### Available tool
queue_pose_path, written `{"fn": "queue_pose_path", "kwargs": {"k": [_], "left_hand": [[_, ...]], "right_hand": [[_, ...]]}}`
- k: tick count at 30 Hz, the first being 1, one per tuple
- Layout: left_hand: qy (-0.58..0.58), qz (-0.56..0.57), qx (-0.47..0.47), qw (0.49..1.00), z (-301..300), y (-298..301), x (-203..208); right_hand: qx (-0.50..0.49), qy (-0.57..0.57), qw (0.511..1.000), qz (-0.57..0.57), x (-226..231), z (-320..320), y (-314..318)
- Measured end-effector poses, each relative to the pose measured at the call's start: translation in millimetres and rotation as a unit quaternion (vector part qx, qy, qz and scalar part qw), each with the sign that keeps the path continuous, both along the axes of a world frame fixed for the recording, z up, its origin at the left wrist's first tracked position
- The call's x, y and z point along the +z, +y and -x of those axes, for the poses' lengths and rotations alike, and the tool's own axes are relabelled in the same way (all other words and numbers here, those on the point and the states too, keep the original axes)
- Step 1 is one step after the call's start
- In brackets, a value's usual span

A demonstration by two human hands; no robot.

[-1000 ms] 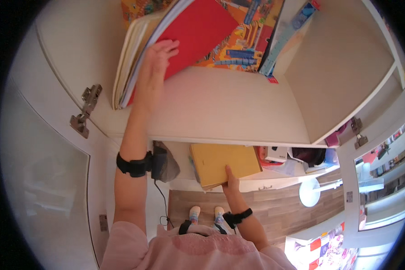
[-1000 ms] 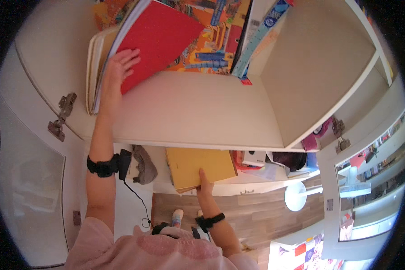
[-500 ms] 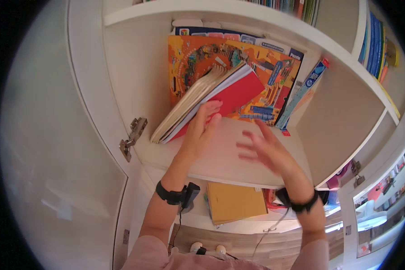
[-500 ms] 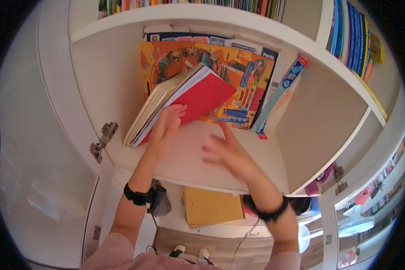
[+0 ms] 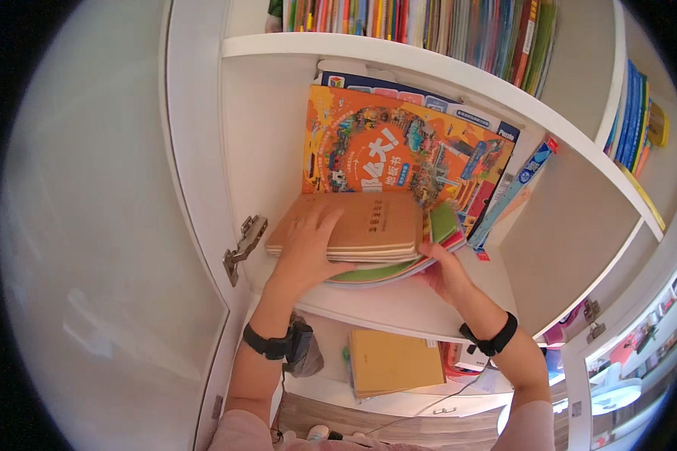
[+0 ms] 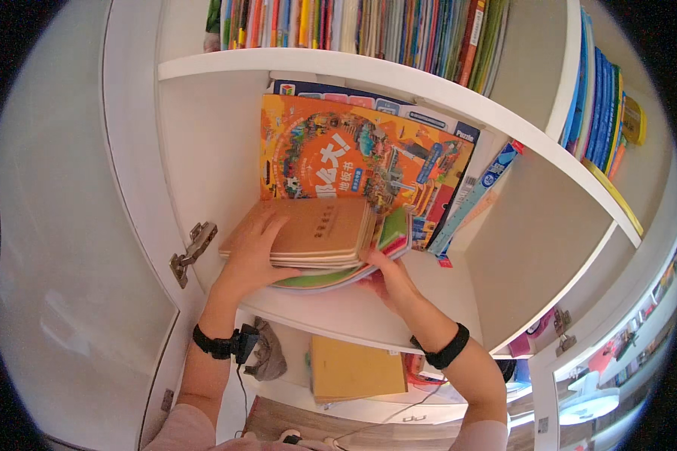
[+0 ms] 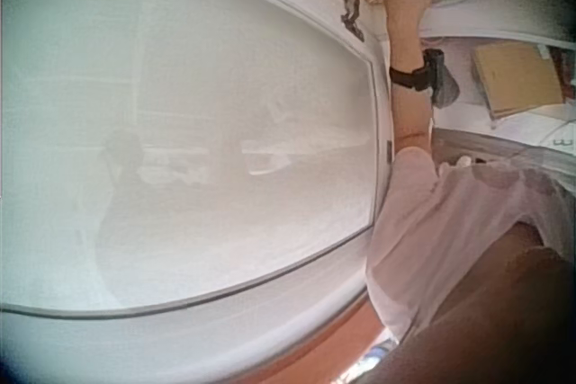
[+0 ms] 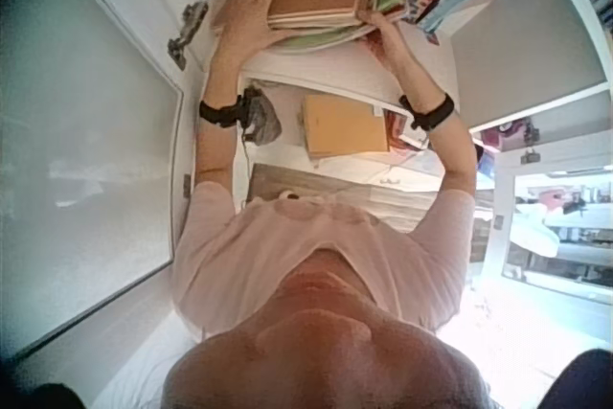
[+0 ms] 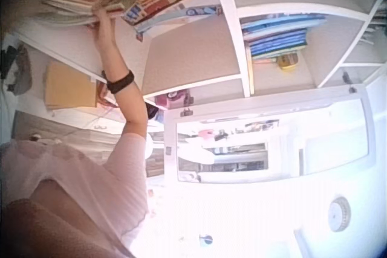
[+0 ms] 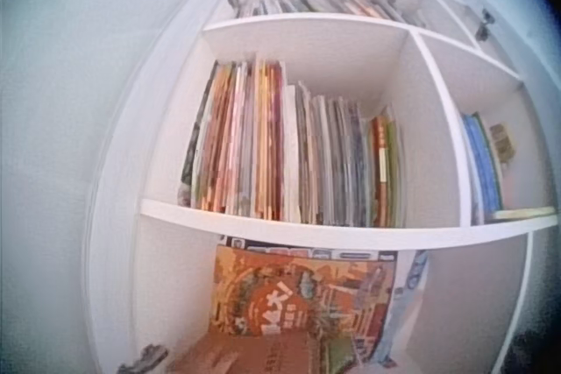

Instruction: Organizing books and stationery in a cabinet.

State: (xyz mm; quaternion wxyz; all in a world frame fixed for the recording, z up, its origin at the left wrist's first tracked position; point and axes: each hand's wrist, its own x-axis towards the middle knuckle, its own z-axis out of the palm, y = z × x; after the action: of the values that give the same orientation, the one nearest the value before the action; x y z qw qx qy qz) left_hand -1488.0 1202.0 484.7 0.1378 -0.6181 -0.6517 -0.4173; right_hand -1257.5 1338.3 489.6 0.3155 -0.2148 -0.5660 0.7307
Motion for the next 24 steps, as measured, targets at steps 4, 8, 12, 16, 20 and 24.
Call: {"fn": "queue_pose_path", "kwargs": {"k": [4,8,12,16,20,24], "left_hand": [[0.063,0.057,0.004,0.996,4.1,12.4,-13.4],[0.167,0.119,-0.01,0.979,8.3,20.8,-13.5],[0.049,0.107,-0.009,0.993,9.4,24.7,-0.9],[0.038,0.069,0.032,0.996,2.0,27.0,7.6],[0.093,-0.007,0.066,0.993,2.8,22.2,14.1],[0.12,-0.131,0.116,0.977,-5.4,3.8,22.8]], "right_hand": [[0.001,-0.044,0.989,0.144,-3.3,-17.9,-12.7],[0.015,-0.081,0.986,0.146,-6.4,-42.9,-8.3],[-0.021,-0.104,0.978,0.177,-3.4,-73.4,8.6],[-0.01,-0.183,0.977,0.111,6.6,-102.1,18.1],[-0.188,-0.278,0.929,-0.159,21.0,-104.3,-10.4],[-0.005,-0.174,0.935,-0.31,45.3,-114.6,-40.0]]}}
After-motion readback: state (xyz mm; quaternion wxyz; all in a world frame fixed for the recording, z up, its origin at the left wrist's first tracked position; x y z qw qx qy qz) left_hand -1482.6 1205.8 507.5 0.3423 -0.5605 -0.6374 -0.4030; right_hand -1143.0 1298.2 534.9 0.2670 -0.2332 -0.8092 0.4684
